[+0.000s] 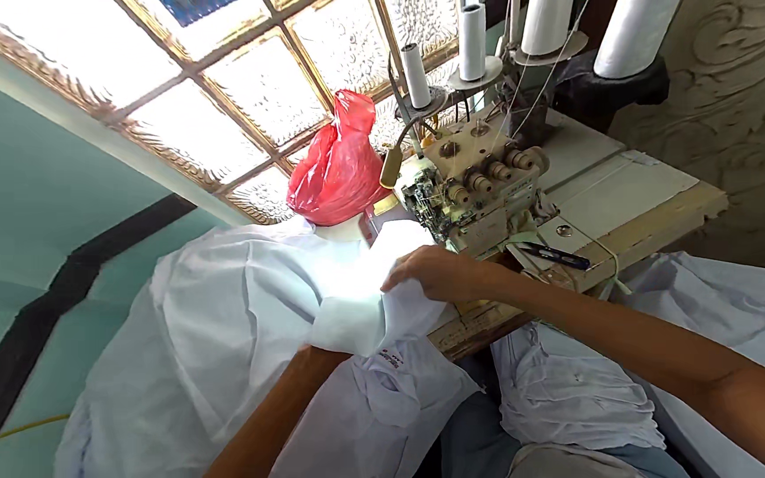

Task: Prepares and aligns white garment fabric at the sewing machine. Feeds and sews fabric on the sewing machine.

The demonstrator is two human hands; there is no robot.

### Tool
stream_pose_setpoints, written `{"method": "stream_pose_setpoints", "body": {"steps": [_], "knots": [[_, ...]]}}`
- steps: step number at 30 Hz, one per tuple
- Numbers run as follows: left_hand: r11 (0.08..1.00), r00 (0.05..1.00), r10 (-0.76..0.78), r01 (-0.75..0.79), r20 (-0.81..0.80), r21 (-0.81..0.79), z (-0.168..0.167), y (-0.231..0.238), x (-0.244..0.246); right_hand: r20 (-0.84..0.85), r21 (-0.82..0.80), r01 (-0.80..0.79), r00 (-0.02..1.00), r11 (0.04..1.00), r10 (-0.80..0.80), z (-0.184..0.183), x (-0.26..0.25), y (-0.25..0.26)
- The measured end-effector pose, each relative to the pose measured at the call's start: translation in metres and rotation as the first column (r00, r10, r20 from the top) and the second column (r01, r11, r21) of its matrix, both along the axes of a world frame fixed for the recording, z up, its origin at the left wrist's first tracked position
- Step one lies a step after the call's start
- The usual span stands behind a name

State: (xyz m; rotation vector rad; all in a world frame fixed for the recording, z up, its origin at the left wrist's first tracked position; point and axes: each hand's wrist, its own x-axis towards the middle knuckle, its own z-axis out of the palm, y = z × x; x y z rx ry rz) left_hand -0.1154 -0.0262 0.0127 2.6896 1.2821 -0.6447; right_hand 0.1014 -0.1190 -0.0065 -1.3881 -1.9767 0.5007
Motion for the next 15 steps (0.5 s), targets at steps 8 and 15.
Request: {"method": "stream_pose_setpoints", "body": {"steps": [8,15], "knots": [[0.498,0.342,-0.746,0.857,0.571,0.136,0.096,0.02,-0.015,0.426,-0.258,-0.013,0.896,0.966,0.126,-0.017,-0.045,0.046],[0.508,0.375,-0.748,0.854,0.548,0.108,0.083,0.029,-0.004,-0.13,-0.334,-0.19,0.979,0.923,0.155,0.054,-0.034,-0.037]]}}
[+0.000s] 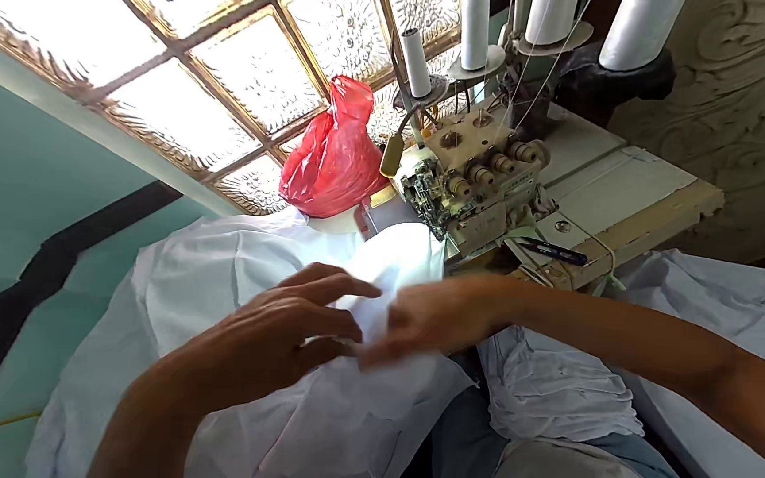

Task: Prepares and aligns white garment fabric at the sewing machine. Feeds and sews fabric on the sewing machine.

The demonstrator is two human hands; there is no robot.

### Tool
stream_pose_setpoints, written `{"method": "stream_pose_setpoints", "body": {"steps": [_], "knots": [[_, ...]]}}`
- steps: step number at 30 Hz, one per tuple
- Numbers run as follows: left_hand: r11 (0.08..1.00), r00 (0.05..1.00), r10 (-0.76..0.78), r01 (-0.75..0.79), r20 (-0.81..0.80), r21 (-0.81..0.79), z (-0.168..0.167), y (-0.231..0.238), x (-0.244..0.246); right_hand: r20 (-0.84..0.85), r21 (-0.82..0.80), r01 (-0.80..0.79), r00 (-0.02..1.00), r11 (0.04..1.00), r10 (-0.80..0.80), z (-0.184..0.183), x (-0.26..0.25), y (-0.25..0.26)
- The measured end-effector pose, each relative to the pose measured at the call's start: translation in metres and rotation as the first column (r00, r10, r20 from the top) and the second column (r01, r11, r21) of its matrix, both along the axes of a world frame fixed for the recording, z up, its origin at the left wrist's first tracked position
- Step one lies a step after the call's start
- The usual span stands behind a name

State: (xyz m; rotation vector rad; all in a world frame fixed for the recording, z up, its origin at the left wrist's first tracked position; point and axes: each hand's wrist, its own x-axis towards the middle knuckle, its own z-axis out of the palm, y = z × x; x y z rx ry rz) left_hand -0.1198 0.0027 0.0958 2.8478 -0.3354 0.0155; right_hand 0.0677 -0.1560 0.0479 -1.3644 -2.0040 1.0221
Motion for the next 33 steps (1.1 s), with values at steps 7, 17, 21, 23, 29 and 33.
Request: {"method": "stream_pose_setpoints", "body": {"steps": [7,17,21,23,29,33], "knots": [[0.903,0.939,-0.341,0.316,-0.04,-0.291,-0.023,-0.039,0.051,-0.063,0.498,0.053,0.998,0.866,-0.024,-0.029,0.013,-0.066],[0.966,0.937,0.252,-0.228,0.241,-0.123,0.001,0.049,0.004,-0.037,0.547,0.047,0.999,0.836,-0.032,-0.084,0.09,0.012],[0.804,0.905,0.316,-0.097,0.284,-0.586,-0.002,0.042,-0.002,0.052,0.601,0.133,0.977,0.788,-0.205,-0.104,0.113,0.035],[0.72,0.909,0.281,0.013,0.308,-0.693,-0.01,0.037,0.004,0.029,0.661,0.178,0.965,0.729,-0.262,-0.111,0.114,0.039],[0.741,0.861,0.379,-0.064,0.338,-0.669,-0.017,0.036,0.024,-0.11,0.623,0.186,0.983,0.76,-0.15,-0.114,0.112,0.023],[0.794,0.901,0.356,-0.152,0.248,-0.589,-0.028,0.024,0.034,-0.057,0.597,0.137,0.99,0.79,-0.129,-0.115,0.105,-0.003]]}}
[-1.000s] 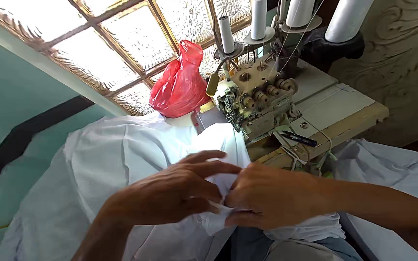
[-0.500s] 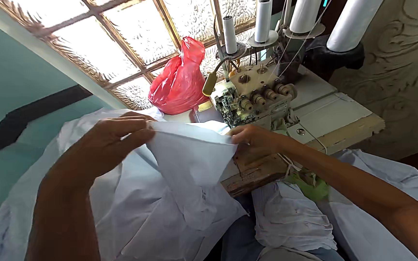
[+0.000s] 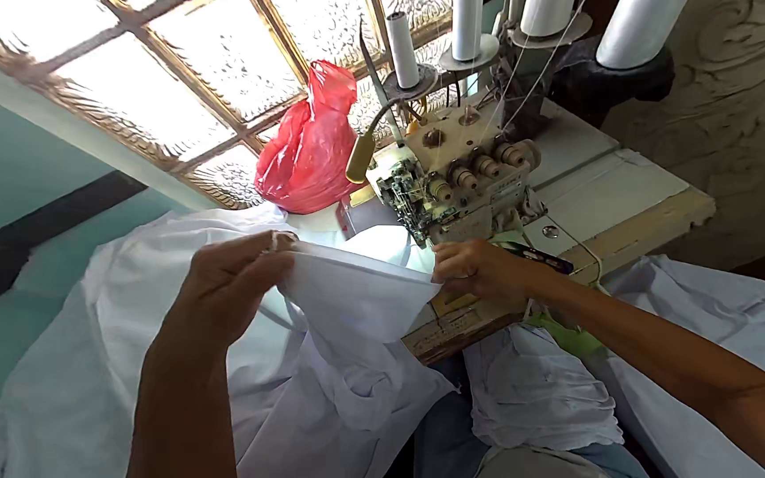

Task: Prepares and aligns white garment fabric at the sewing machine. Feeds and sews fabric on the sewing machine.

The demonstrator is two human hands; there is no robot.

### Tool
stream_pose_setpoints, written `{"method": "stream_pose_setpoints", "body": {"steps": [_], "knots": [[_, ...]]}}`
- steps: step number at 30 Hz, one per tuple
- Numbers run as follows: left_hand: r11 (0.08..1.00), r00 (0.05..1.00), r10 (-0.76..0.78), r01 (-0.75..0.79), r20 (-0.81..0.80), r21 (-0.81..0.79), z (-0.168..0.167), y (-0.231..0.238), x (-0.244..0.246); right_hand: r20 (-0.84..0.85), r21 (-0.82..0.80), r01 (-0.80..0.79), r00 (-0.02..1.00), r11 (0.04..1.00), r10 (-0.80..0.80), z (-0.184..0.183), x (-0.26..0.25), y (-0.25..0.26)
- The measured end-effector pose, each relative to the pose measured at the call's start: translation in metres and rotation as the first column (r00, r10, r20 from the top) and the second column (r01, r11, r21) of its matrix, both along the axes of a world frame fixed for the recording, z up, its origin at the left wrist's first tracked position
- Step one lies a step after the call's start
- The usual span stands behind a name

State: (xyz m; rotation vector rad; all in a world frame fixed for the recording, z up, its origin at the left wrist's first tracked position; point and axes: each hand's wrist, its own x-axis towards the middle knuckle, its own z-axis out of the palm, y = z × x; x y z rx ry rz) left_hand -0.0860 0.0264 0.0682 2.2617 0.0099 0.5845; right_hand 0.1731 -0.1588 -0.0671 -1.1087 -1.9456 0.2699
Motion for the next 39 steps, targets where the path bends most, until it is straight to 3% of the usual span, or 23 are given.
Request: {"method": "stream_pose_setpoints", "body": {"steps": [9,21,27,39], "knots": [[0.983,0.988,-0.147,0.151,-0.051,0.103,-0.008,-0.014,0.007,-0.087,-0.01,0.088,0.992,0.996,-0.089,-0.019,-0.008,-0.016],[0.91,0.985,-0.013,0.083,-0.172,0.406,-0.03,-0.043,0.03,-0.193,-0.071,0.102,0.975,0.992,-0.114,-0.017,-0.01,-0.01],[0.796,0.984,0.077,0.038,-0.164,0.604,-0.052,-0.066,0.045,-0.177,-0.107,0.082,0.979,0.991,-0.1,-0.012,-0.011,-0.011],[0.754,0.987,0.071,0.041,-0.143,0.656,-0.082,-0.078,0.066,-0.07,-0.027,0.092,0.993,0.995,-0.094,-0.016,-0.012,-0.01]]}}
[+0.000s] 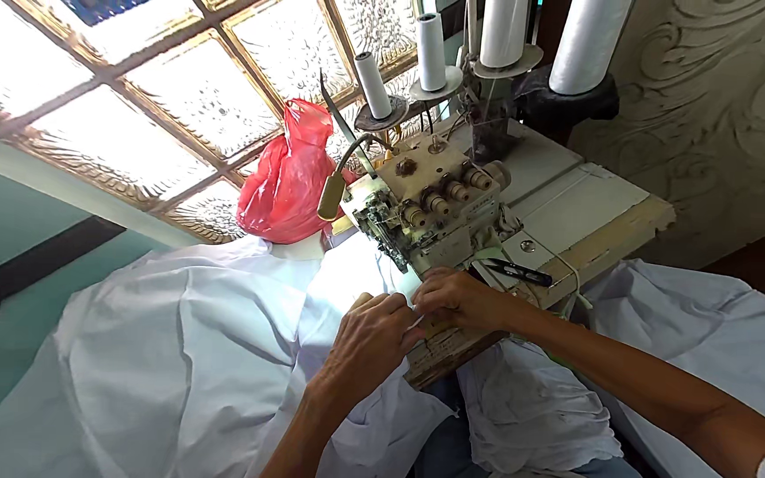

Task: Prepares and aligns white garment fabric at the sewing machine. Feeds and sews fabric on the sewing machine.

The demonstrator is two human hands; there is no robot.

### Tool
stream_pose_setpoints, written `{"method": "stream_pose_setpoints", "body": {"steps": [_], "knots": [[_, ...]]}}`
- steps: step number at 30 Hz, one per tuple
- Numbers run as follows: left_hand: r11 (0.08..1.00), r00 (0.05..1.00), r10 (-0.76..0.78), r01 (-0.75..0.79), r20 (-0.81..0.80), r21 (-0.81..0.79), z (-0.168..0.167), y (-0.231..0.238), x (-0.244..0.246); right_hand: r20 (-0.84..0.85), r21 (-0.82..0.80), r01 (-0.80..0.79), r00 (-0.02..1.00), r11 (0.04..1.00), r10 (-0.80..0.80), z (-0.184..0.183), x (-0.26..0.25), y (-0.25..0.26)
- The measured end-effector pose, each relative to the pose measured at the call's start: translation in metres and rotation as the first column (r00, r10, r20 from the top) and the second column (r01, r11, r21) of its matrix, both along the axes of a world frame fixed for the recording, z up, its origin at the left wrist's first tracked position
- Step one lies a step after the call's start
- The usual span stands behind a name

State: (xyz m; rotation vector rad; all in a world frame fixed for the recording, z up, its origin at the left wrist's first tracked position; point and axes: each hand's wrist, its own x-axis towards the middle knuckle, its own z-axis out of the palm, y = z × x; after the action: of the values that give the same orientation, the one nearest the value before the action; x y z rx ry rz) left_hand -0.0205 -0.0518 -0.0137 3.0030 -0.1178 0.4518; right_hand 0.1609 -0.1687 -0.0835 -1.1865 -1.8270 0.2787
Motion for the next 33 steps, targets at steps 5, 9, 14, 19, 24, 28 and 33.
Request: {"method": "stream_pose_setpoints", "body": {"steps": [5,9,14,19,24,28,33], "knots": [[1.0,1.0,0.019,-0.018,-0.024,0.02,-0.002,-0.001,0.002,0.025,0.019,0.012,1.0,1.0,-0.013,0.001,-0.002,0.002],[0.998,0.998,0.008,-0.004,-0.068,0.06,0.001,0.001,0.001,0.023,0.039,0.043,0.999,0.998,-0.043,0.0,-0.002,0.005],[0.975,0.913,0.161,-0.088,-0.374,0.204,0.031,0.03,-0.011,0.04,0.02,0.051,0.998,0.998,-0.052,0.001,-0.004,0.008],[0.816,0.858,0.421,-0.216,-0.295,0.536,0.067,0.101,-0.034,0.078,0.054,0.077,0.994,0.996,-0.081,-0.002,-0.003,0.009],[0.926,0.946,0.256,-0.181,-0.199,0.331,0.094,0.1,-0.083,0.125,0.118,0.106,0.985,0.987,-0.121,-0.007,-0.003,0.011],[0.97,0.993,0.097,-0.081,-0.059,0.23,0.108,0.063,-0.099,0.167,0.132,0.103,0.978,0.986,-0.124,-0.01,-0.002,0.012],[0.955,0.977,-0.045,0.103,-0.209,0.278,0.113,0.042,-0.086,0.38,0.249,0.14,0.896,0.958,-0.23,-0.006,-0.014,0.01]]}}
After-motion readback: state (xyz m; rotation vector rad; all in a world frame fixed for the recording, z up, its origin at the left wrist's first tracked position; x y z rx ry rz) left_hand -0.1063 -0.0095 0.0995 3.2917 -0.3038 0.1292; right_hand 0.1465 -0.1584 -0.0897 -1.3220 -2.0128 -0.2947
